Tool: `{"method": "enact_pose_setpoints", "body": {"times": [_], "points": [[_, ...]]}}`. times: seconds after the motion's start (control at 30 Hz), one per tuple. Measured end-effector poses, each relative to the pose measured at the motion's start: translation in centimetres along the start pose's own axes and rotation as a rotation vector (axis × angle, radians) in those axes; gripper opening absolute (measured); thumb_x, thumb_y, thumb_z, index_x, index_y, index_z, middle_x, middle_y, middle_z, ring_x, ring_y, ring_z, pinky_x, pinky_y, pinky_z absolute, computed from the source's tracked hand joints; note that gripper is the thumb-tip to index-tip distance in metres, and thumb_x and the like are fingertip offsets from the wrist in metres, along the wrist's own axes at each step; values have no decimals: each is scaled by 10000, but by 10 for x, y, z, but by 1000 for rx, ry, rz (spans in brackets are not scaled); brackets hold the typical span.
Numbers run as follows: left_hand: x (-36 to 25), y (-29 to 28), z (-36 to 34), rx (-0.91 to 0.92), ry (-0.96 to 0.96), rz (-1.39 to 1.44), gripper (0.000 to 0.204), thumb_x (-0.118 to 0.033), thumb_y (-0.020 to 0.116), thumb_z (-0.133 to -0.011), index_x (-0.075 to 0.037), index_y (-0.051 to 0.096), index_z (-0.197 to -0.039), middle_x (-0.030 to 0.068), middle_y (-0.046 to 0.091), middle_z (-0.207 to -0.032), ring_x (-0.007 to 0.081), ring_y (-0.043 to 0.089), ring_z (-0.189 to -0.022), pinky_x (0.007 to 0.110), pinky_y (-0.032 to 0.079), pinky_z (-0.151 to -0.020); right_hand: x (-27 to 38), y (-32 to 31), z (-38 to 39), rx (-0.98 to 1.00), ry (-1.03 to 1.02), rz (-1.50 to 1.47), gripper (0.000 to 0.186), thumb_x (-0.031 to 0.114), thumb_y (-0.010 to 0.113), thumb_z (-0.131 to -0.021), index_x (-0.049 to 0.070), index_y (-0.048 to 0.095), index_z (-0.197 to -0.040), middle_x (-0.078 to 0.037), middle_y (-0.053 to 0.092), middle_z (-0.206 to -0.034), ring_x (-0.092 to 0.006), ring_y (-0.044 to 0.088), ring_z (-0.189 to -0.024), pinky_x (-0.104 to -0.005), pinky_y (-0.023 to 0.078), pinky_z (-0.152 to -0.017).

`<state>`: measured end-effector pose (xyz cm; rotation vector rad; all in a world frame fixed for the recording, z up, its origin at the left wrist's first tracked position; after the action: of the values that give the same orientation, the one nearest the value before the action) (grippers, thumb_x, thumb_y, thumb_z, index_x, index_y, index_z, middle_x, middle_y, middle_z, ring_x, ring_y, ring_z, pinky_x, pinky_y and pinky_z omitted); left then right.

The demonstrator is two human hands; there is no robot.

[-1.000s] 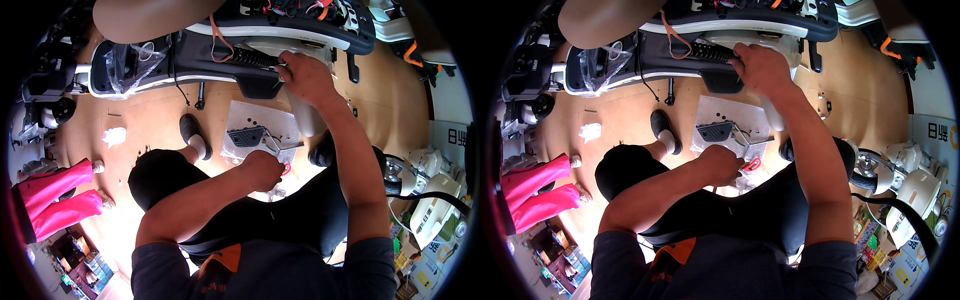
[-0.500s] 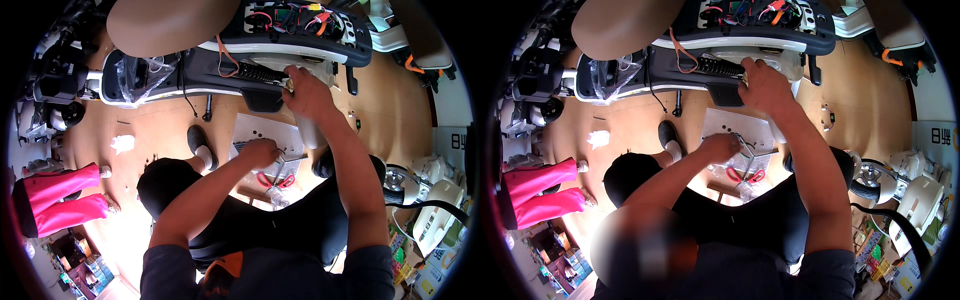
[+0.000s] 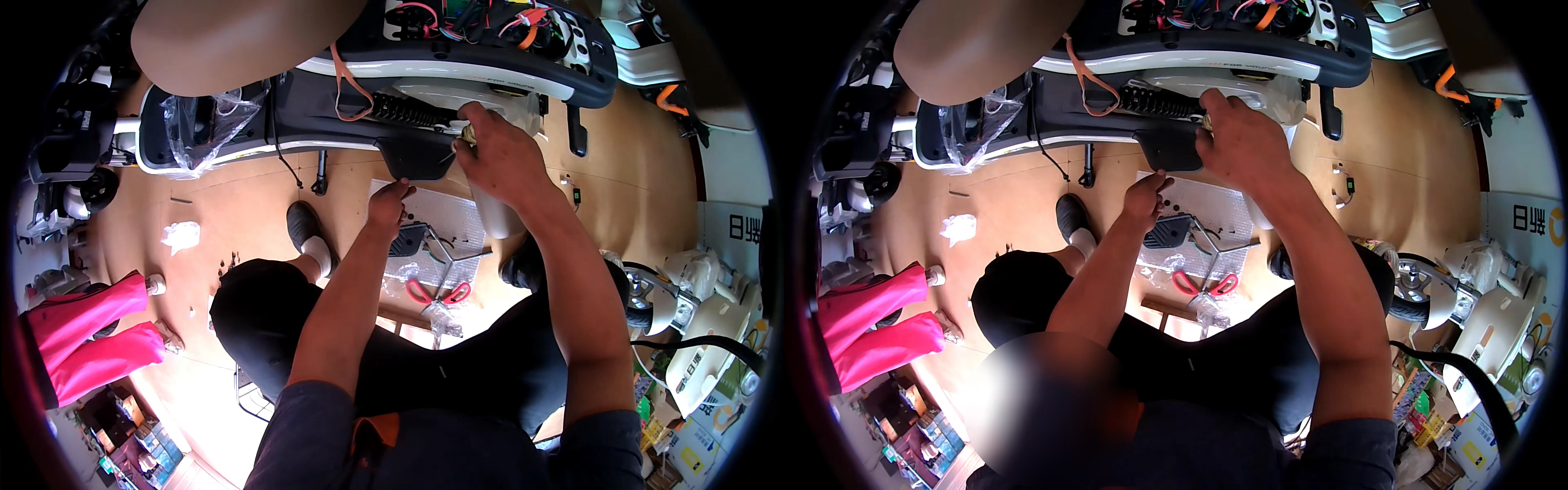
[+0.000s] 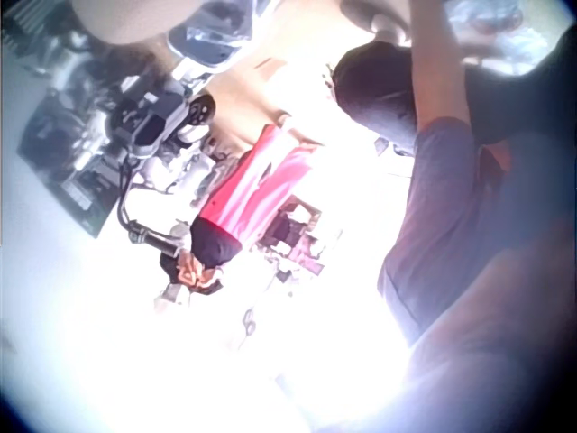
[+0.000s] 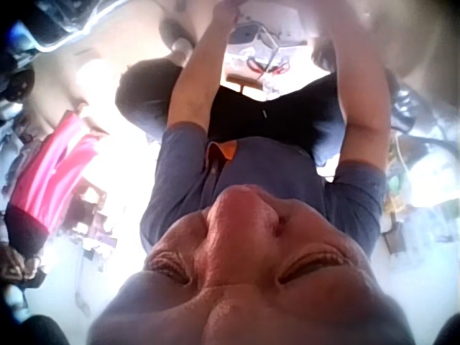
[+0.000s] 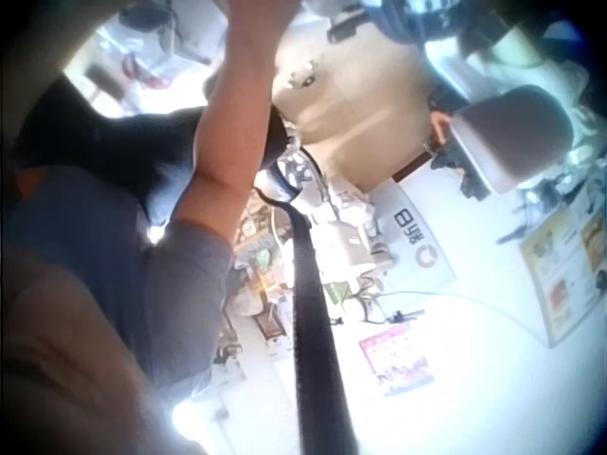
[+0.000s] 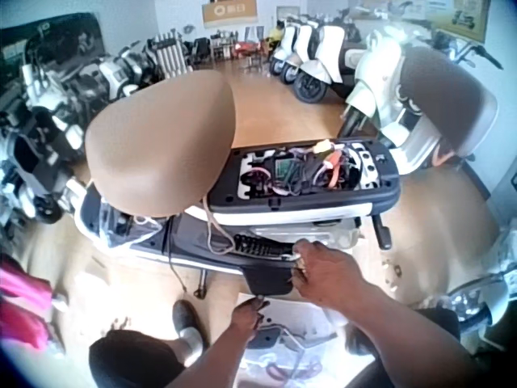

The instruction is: The person uses red scissors to cut a zip tie on a black plastic panel, then uses a screwdriver to remove screws and detach the panel from the scooter. The person then reattaches the panel and secures it with screws.

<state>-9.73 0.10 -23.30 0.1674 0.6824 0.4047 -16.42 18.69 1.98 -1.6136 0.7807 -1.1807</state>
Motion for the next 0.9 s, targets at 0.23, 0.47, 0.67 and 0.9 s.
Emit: {"method": "enact_pose_setpoints", "body": {"times": [0.23,0.47,0.67,0.9], "points": [[2,0,-17,-21,14,65,405,-350,673,-1036,-34,687,-1288,28,749,-1114,85,363,-596,248,357,-542,1,-3,-3,-5,21,-28,387,210,708,-914,85,532,-1235,-201,700,-1036,-418,719,-919,-498,580,-791],[4,3,-23,-88,94,88,427,-345,727,-999,6,711,-1241,78,773,-1001,83,361,-513,253,329,-480,-2,-2,-7,-2,1,3,352,239,733,-925,76,536,-1166,-192,711,-997,-400,725,-907,-493,578,-769],[4,4,-21,-102,65,56,399,-347,696,-1025,-31,712,-1269,37,771,-1046,63,362,-563,229,357,-516,-1,-6,-12,22,123,30,355,303,742,-936,80,542,-1125,-164,717,-926,-390,726,-875,-485,576,-757],[2,8,-19,-115,74,128,441,-344,719,-1005,13,704,-1263,86,784,-1019,86,341,-509,255,314,-476,-12,1,-20,66,32,3,339,328,720,-951,109,597,-1178,-164,694,-1004,-383,696,-954,-467,567,-826]]}}
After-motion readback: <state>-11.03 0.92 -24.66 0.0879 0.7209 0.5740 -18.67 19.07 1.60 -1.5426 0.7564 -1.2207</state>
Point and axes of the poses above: each hand's wrist, its own z-axis away from the middle knuckle, its own y-axis out of the palm, x = y × z, the point moved 3 cm from there along -z, towards the middle knuckle
